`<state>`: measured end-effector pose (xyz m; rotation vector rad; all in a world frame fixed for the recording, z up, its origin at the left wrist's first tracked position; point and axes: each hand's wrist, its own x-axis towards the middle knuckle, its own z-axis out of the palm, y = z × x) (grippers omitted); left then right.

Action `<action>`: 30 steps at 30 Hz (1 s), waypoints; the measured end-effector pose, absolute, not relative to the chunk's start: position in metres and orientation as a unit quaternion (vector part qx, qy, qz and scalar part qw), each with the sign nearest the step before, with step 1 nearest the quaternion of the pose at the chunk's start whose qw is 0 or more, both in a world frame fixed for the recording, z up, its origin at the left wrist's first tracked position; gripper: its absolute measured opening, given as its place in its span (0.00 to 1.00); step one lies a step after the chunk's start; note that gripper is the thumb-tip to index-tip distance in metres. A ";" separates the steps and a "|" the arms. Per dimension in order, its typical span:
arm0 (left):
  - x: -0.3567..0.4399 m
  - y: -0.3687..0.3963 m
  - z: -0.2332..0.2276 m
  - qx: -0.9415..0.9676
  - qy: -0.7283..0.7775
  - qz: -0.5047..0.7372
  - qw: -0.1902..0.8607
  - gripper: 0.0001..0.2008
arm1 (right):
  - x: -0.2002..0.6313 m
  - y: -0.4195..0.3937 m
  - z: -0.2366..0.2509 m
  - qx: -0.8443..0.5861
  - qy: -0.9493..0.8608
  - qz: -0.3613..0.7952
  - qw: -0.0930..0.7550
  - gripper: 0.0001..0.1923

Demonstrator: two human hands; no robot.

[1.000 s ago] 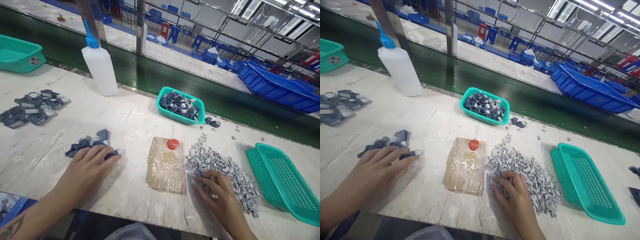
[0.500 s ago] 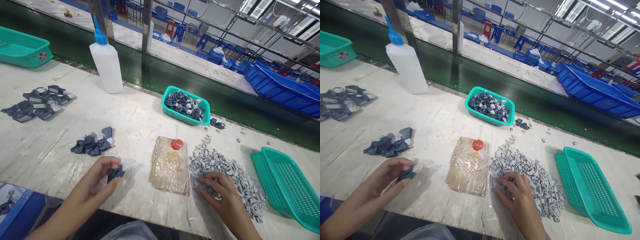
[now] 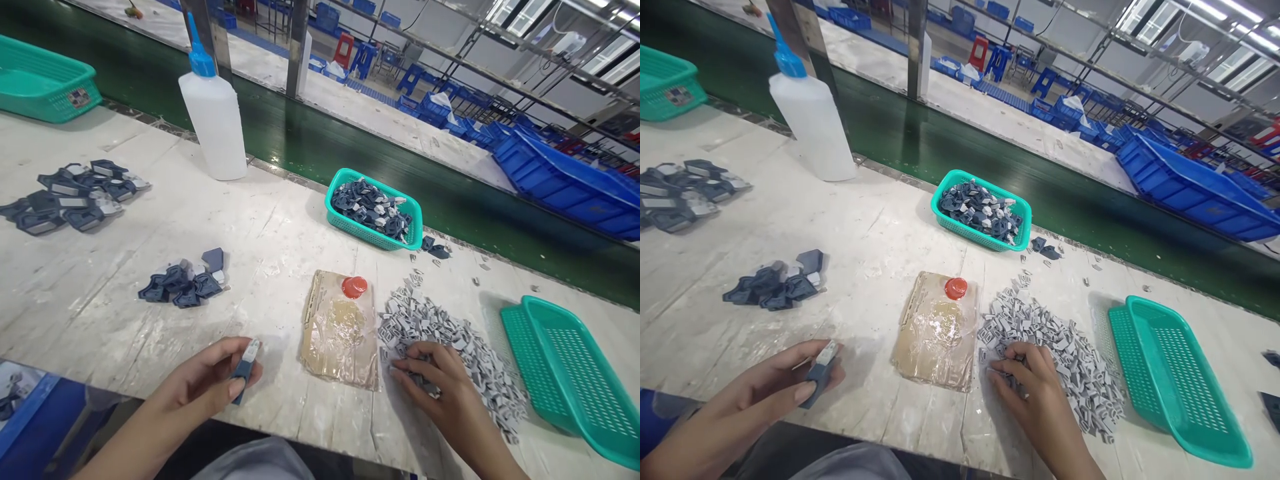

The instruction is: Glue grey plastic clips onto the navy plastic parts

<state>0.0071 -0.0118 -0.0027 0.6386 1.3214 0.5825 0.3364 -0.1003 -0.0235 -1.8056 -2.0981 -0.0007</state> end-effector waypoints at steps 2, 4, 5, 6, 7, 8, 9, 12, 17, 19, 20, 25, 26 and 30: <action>0.010 -0.013 0.000 0.282 0.600 0.259 0.702 0.22 | 0.337 -0.101 -0.024 -0.639 -0.745 -0.008 0.189 0.06; 0.012 -0.012 0.001 0.278 0.598 0.258 0.706 0.22 | 0.338 -0.102 -0.025 -0.636 -0.747 -0.013 0.192 0.07; 0.012 -0.012 0.002 0.275 0.596 0.258 0.709 0.23 | 0.338 -0.101 -0.025 -0.635 -0.748 -0.014 0.193 0.07; 0.013 -0.011 0.002 0.271 0.595 0.258 0.712 0.23 | 0.338 -0.101 -0.025 -0.634 -0.749 -0.015 0.194 0.07; 0.013 -0.011 0.003 0.266 0.595 0.258 0.713 0.24 | 0.338 -0.100 -0.025 -0.633 -0.749 -0.014 0.195 0.06; 0.013 -0.011 0.003 0.262 0.595 0.258 0.715 0.24 | 0.338 -0.100 -0.025 -0.633 -0.749 -0.013 0.195 0.06; 0.014 -0.012 0.004 0.258 0.595 0.258 0.716 0.24 | 0.337 -0.100 -0.025 -0.633 -0.749 -0.013 0.196 0.05; 0.014 -0.013 0.004 0.255 0.596 0.257 0.717 0.24 | 0.337 -0.100 -0.024 -0.634 -0.748 -0.012 0.195 0.05; 0.014 -0.014 0.002 0.252 0.594 0.260 0.718 0.24 | 0.341 -0.100 -0.023 -0.642 -0.743 -0.005 0.189 0.07; 0.013 -0.015 0.001 0.247 0.592 0.261 0.721 0.24 | 0.343 -0.099 -0.022 -0.640 -0.746 0.001 0.186 0.07; 0.013 -0.015 0.000 0.246 0.592 0.258 0.723 0.23 | 0.343 -0.098 -0.021 -0.638 -0.748 0.005 0.183 0.07; 0.013 -0.016 -0.003 0.248 0.577 0.247 0.738 0.24 | 0.344 -0.094 -0.018 -0.622 -0.762 0.024 0.178 0.07; 0.014 -0.017 -0.002 0.242 0.578 0.247 0.739 0.23 | 0.344 -0.093 -0.018 -0.620 -0.764 0.026 0.179 0.06; 0.017 -0.018 -0.001 0.205 0.582 0.249 0.747 0.22 | 0.345 -0.092 -0.019 -0.616 -0.767 0.033 0.175 0.06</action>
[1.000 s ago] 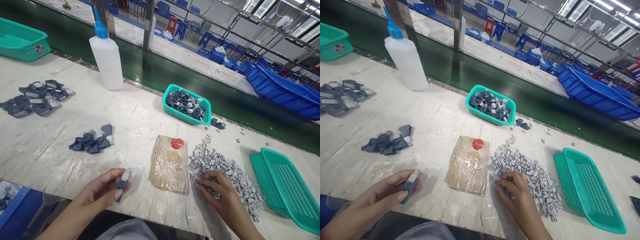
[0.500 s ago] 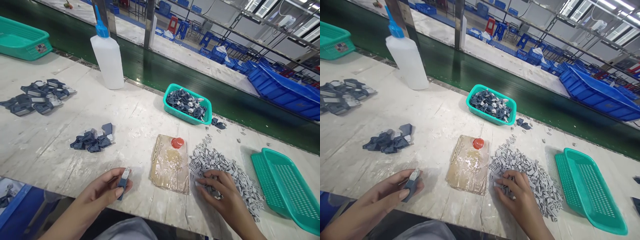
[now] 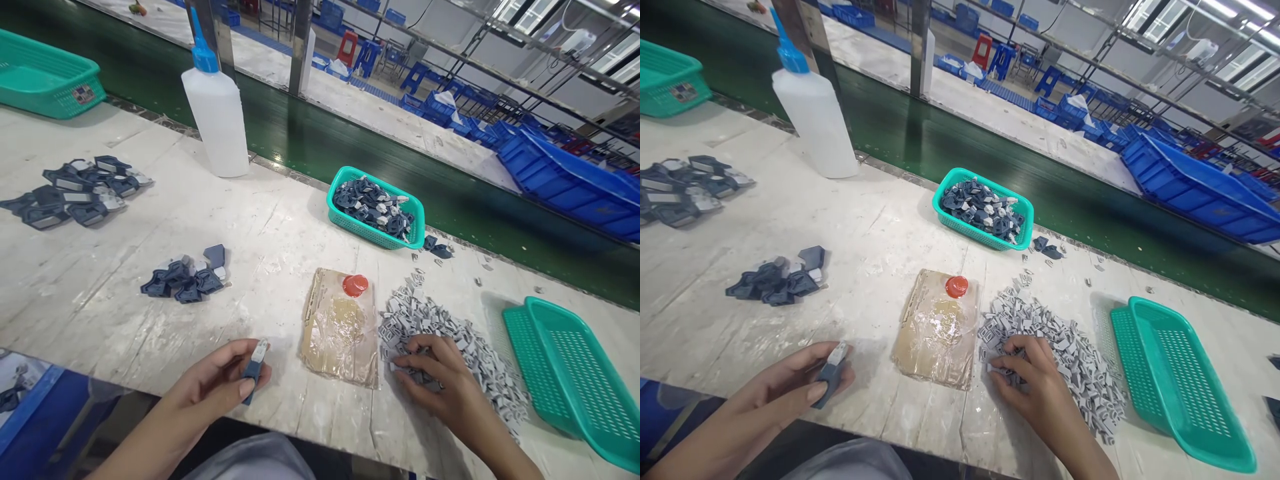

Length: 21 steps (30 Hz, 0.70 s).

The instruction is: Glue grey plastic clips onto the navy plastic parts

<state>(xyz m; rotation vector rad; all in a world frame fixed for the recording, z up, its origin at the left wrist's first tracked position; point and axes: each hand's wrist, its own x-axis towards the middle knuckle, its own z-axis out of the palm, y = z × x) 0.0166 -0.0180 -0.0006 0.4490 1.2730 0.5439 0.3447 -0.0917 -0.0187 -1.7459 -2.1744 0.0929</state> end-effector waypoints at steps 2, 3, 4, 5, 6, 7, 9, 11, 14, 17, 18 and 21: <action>0.018 -0.018 0.000 0.199 0.577 0.251 0.751 0.22 | 0.345 -0.091 -0.019 -0.613 -0.770 0.035 0.171 0.06; 0.018 -0.019 0.001 0.198 0.575 0.251 0.753 0.22 | 0.344 -0.091 -0.019 -0.611 -0.773 0.036 0.168 0.05; 0.019 -0.019 0.001 0.196 0.571 0.253 0.756 0.22 | 0.344 -0.091 -0.018 -0.608 -0.776 0.035 0.165 0.05; 0.019 -0.019 0.002 0.191 0.566 0.257 0.760 0.22 | 0.344 -0.091 -0.018 -0.605 -0.779 0.033 0.162 0.04; 0.020 -0.019 0.003 0.184 0.558 0.263 0.766 0.22 | 0.343 -0.091 -0.018 -0.601 -0.783 0.029 0.158 0.03; 0.021 -0.019 0.004 0.177 0.546 0.269 0.773 0.22 | 0.343 -0.091 -0.018 -0.598 -0.786 0.023 0.157 0.02; 0.021 -0.019 0.005 0.170 0.517 0.277 0.792 0.21 | 0.341 -0.091 -0.018 -0.590 -0.791 0.007 0.158 0.02; 0.021 -0.020 0.002 0.174 0.491 0.279 0.807 0.20 | 0.338 -0.091 -0.019 -0.585 -0.795 -0.011 0.161 0.03; 0.019 -0.021 -0.007 0.173 0.460 0.291 0.821 0.18 | 0.334 -0.088 -0.019 -0.577 -0.800 -0.027 0.159 0.02; 0.017 -0.022 -0.016 0.165 0.440 0.310 0.826 0.16 | 0.332 -0.084 -0.015 -0.564 -0.810 -0.038 0.156 0.02; 0.017 -0.023 -0.018 0.164 0.437 0.314 0.827 0.16 | 0.332 -0.082 -0.011 -0.559 -0.813 -0.044 0.157 0.02; 0.017 -0.025 -0.018 0.156 0.430 0.323 0.828 0.16 | 0.329 -0.073 0.001 -0.557 -0.808 -0.078 0.172 0.05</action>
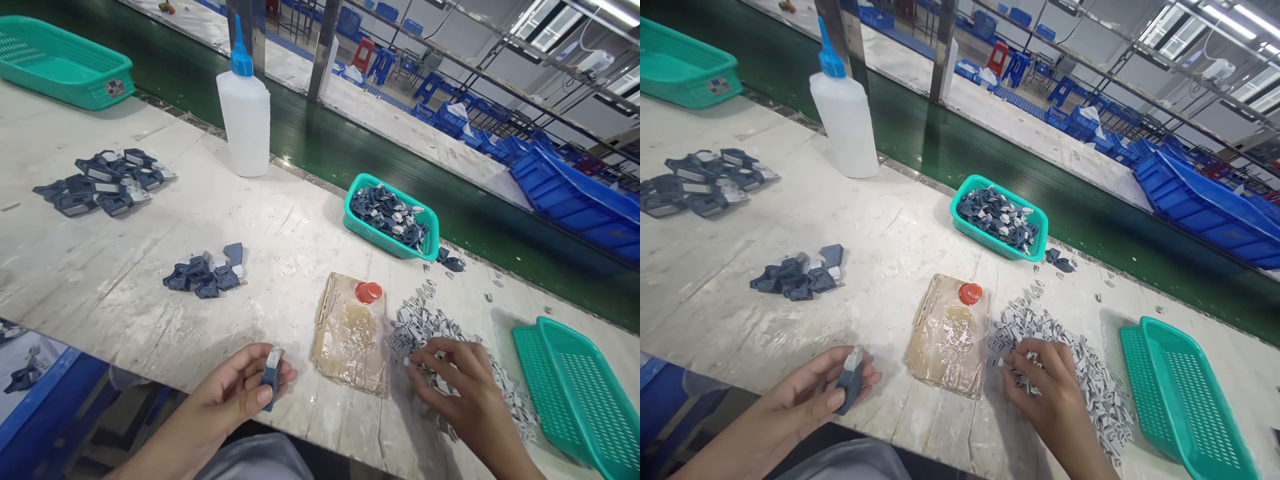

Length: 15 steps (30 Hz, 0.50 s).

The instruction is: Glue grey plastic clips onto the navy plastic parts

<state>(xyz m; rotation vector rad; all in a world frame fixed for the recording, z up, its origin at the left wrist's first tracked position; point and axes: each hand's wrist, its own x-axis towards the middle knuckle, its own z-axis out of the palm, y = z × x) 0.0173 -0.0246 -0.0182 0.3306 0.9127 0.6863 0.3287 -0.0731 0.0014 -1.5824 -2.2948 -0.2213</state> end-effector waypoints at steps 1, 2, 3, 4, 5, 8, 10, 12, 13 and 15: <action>0.018 -0.025 -0.017 0.147 0.432 0.324 0.829 0.17 | 0.325 -0.068 0.005 -0.560 -0.804 -0.090 0.179 0.05; 0.018 -0.026 -0.016 0.134 0.435 0.321 0.831 0.17 | 0.320 -0.063 0.008 -0.564 -0.799 -0.101 0.186 0.06; 0.018 -0.026 -0.015 0.119 0.440 0.315 0.832 0.18 | 0.314 -0.056 0.009 -0.566 -0.795 -0.108 0.192 0.06; 0.019 -0.027 -0.014 0.105 0.444 0.309 0.835 0.20 | 0.306 -0.049 0.009 -0.567 -0.792 -0.112 0.196 0.05; 0.019 -0.027 -0.013 0.096 0.446 0.302 0.837 0.21 | 0.299 -0.041 0.007 -0.569 -0.789 -0.114 0.199 0.04; 0.018 -0.028 -0.011 0.092 0.443 0.301 0.839 0.23 | 0.280 -0.022 -0.004 -0.577 -0.784 -0.114 0.199 0.02; 0.016 -0.028 -0.010 0.099 0.441 0.306 0.838 0.23 | 0.274 -0.013 -0.012 -0.581 -0.782 -0.114 0.195 0.04; 0.013 -0.029 -0.009 0.102 0.442 0.309 0.836 0.24 | 0.272 -0.009 -0.017 -0.582 -0.783 -0.112 0.190 0.05; 0.012 -0.029 -0.008 0.100 0.444 0.311 0.834 0.24 | 0.272 -0.009 -0.018 -0.581 -0.784 -0.110 0.188 0.06; 0.009 -0.031 -0.008 0.084 0.446 0.316 0.833 0.25 | 0.274 -0.008 -0.018 -0.576 -0.789 -0.104 0.186 0.06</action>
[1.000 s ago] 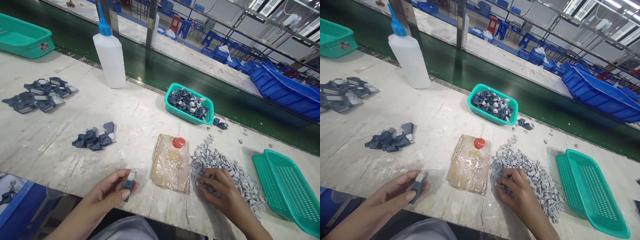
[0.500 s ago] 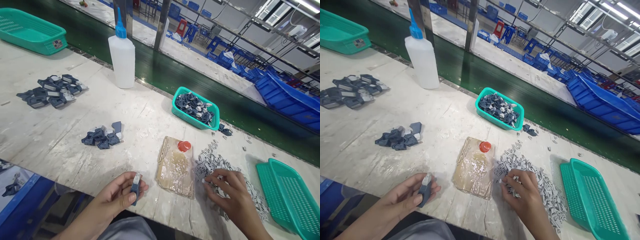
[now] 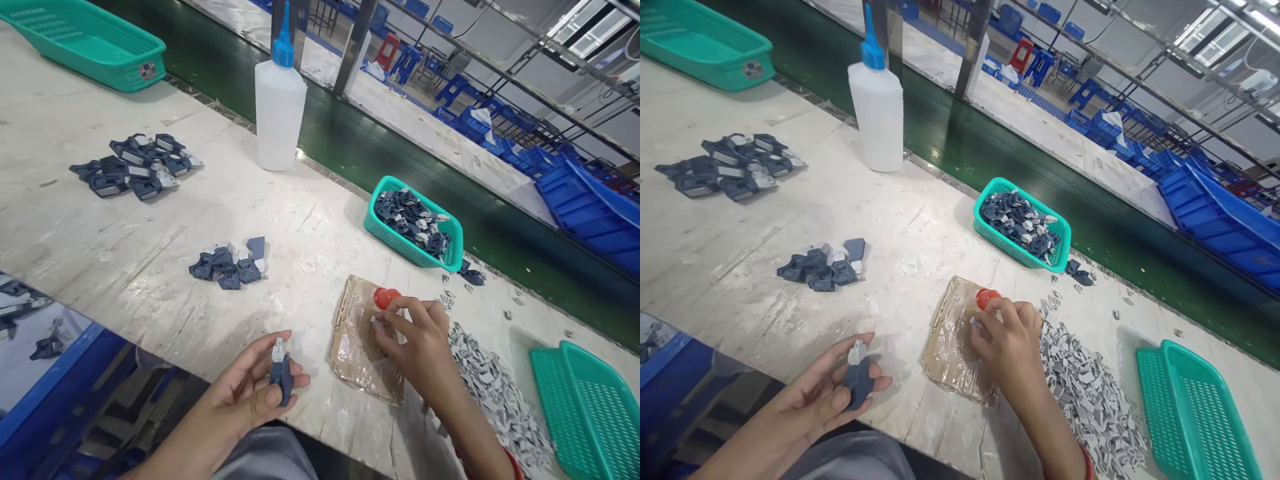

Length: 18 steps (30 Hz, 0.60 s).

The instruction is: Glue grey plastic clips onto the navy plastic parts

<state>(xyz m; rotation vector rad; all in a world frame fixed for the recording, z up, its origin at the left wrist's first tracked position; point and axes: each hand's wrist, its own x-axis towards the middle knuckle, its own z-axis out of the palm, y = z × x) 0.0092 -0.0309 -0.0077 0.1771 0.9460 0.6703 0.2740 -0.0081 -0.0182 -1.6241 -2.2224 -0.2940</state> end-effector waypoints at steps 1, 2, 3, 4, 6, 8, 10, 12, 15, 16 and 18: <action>0.008 -0.032 -0.008 0.071 0.447 0.317 0.833 0.26 | 0.275 -0.008 -0.018 -0.574 -0.791 -0.102 0.185 0.06; 0.007 -0.033 -0.007 0.056 0.447 0.316 0.835 0.27 | 0.275 -0.008 -0.017 -0.573 -0.792 -0.101 0.185 0.05; 0.006 -0.033 -0.007 0.043 0.446 0.313 0.837 0.27 | 0.275 -0.008 -0.016 -0.572 -0.793 -0.101 0.184 0.05; 0.005 -0.034 -0.007 0.032 0.444 0.308 0.841 0.28 | 0.276 -0.008 -0.015 -0.572 -0.793 -0.101 0.184 0.05; 0.005 -0.034 -0.006 0.021 0.439 0.293 0.849 0.28 | 0.275 -0.008 -0.014 -0.572 -0.793 -0.103 0.183 0.05; 0.005 -0.033 -0.005 0.025 0.426 0.289 0.857 0.25 | 0.274 -0.008 -0.015 -0.572 -0.793 -0.106 0.181 0.05; 0.006 -0.032 -0.004 0.037 0.413 0.294 0.861 0.21 | 0.274 -0.007 -0.017 -0.571 -0.793 -0.110 0.180 0.04; 0.007 -0.031 -0.005 0.045 0.406 0.300 0.862 0.17 | 0.274 -0.008 -0.016 -0.568 -0.796 -0.112 0.178 0.04; 0.009 -0.033 -0.011 0.052 0.408 0.302 0.860 0.15 | 0.272 -0.011 -0.008 -0.567 -0.794 -0.122 0.182 0.03; 0.009 -0.033 -0.013 0.054 0.407 0.303 0.860 0.15 | 0.271 -0.013 -0.004 -0.568 -0.791 -0.127 0.186 0.03; 0.010 -0.034 -0.017 0.062 0.399 0.305 0.862 0.14 | 0.269 -0.018 0.004 -0.571 -0.783 -0.143 0.199 0.02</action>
